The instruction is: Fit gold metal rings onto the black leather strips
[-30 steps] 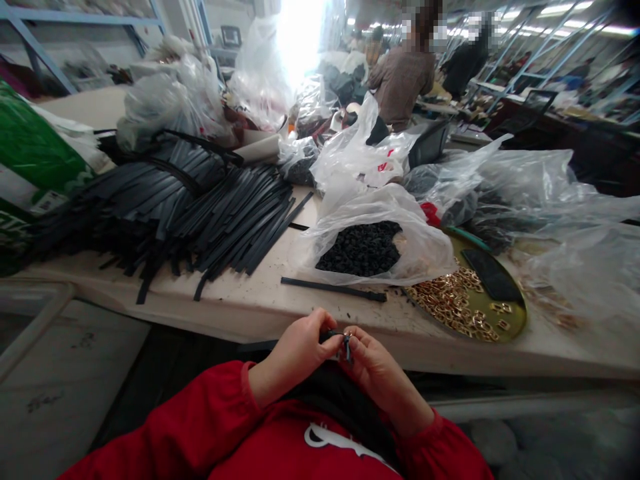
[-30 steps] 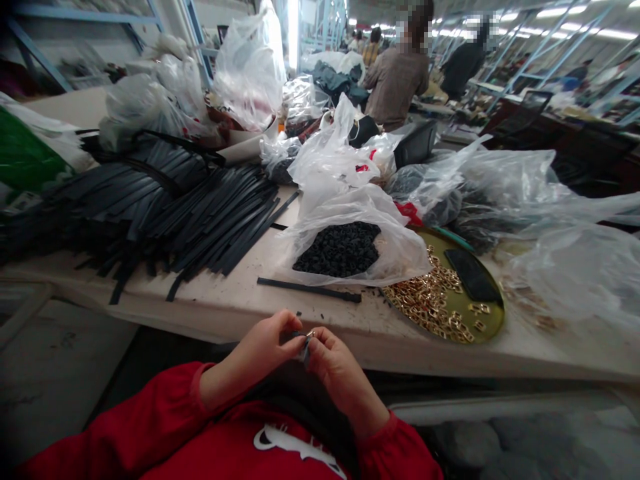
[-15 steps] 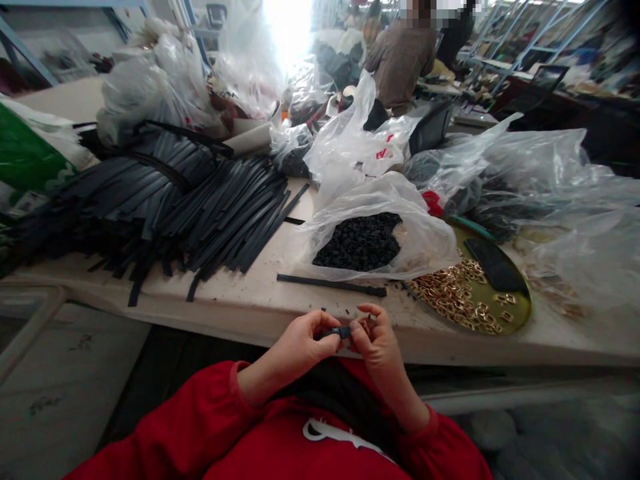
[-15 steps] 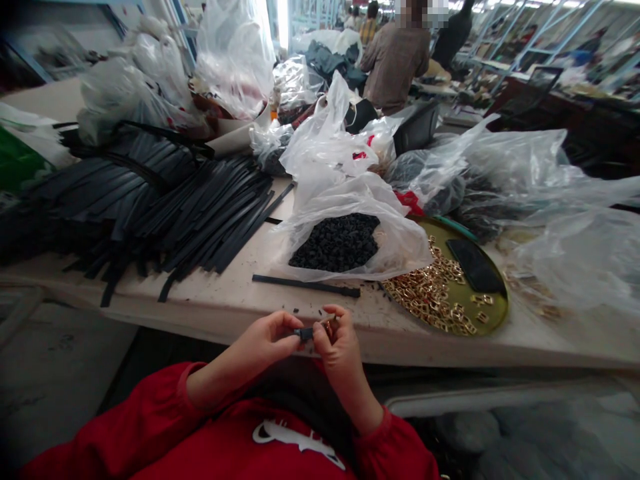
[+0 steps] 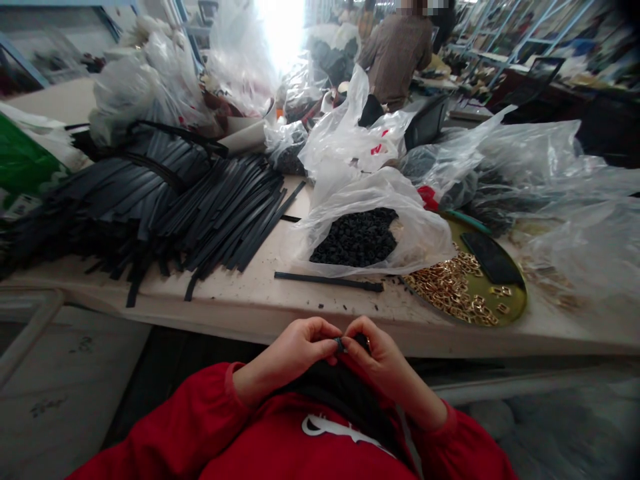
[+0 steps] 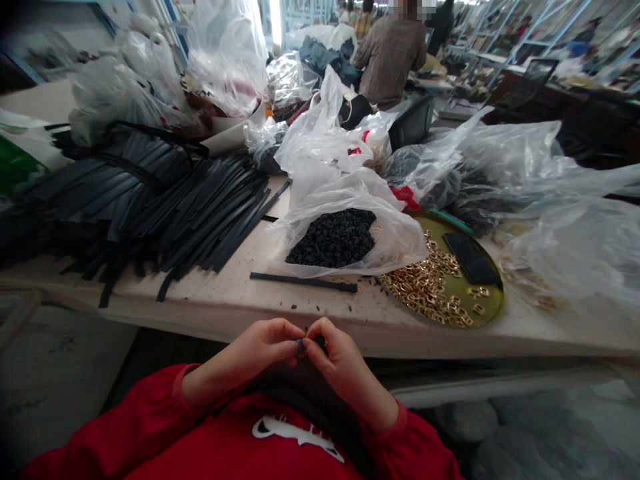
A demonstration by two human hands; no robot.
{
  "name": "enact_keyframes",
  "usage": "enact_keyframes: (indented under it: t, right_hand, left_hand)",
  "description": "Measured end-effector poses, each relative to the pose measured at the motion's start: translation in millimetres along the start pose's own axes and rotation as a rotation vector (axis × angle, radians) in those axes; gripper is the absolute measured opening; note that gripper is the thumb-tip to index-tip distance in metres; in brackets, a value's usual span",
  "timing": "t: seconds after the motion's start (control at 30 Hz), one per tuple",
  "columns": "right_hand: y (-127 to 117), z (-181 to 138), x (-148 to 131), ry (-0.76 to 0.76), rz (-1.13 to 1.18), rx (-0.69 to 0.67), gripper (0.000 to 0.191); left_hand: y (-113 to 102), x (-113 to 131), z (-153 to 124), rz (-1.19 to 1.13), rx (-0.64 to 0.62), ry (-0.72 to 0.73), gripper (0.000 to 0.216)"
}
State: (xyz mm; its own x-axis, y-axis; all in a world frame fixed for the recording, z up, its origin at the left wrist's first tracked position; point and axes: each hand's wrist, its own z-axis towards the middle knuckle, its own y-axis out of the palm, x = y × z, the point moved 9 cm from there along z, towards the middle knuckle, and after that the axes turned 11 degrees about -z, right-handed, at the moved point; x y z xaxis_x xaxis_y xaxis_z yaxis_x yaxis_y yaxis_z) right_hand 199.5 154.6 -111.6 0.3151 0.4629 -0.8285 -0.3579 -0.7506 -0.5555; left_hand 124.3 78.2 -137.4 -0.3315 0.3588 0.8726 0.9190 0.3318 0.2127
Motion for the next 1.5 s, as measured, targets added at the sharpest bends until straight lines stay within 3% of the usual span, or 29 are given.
enact_keyframes:
  t: [0.1, 0.27, 0.57, 0.7, 0.83, 1.07, 1.3, 1.5]
  right_hand:
    - [1, -5, -5, -0.033, -0.054, -0.048, 0.007]
    - [8, -8, 4, 0.043, -0.009, -0.112, 0.006]
    - [12, -20, -6, -0.052, 0.076, -0.077, 0.012]
    - [7, -21, -2, -0.033, 0.098, 0.024, 0.012]
    - [9, -18, 0, -0.050, 0.024, 0.081, 0.012]
    - [16, -15, 2, -0.085, -0.005, 0.058, 0.013]
    - [17, -10, -8, -0.187, -0.132, -0.072, 0.017]
    - [14, -5, -7, -0.178, -0.076, -0.053, 0.018]
  left_hand:
    - [4, 5, -6, 0.129, 0.003, 0.013, 0.024]
    - [13, 12, -14, 0.302, -0.058, 0.083, 0.028]
    - [13, 8, -12, 0.254, -0.039, 0.064, 0.027]
    - [15, 7, -13, 0.377, -0.115, 0.000, 0.028]
    - [12, 12, -15, 0.484, -0.169, 0.023, 0.031]
    - [9, 3, -7, 0.478, -0.155, -0.014, 0.031]
    - [13, 9, -7, 0.512, -0.283, -0.040, 0.037]
    - [16, 7, -2, 0.435, -0.292, -0.065, 0.032]
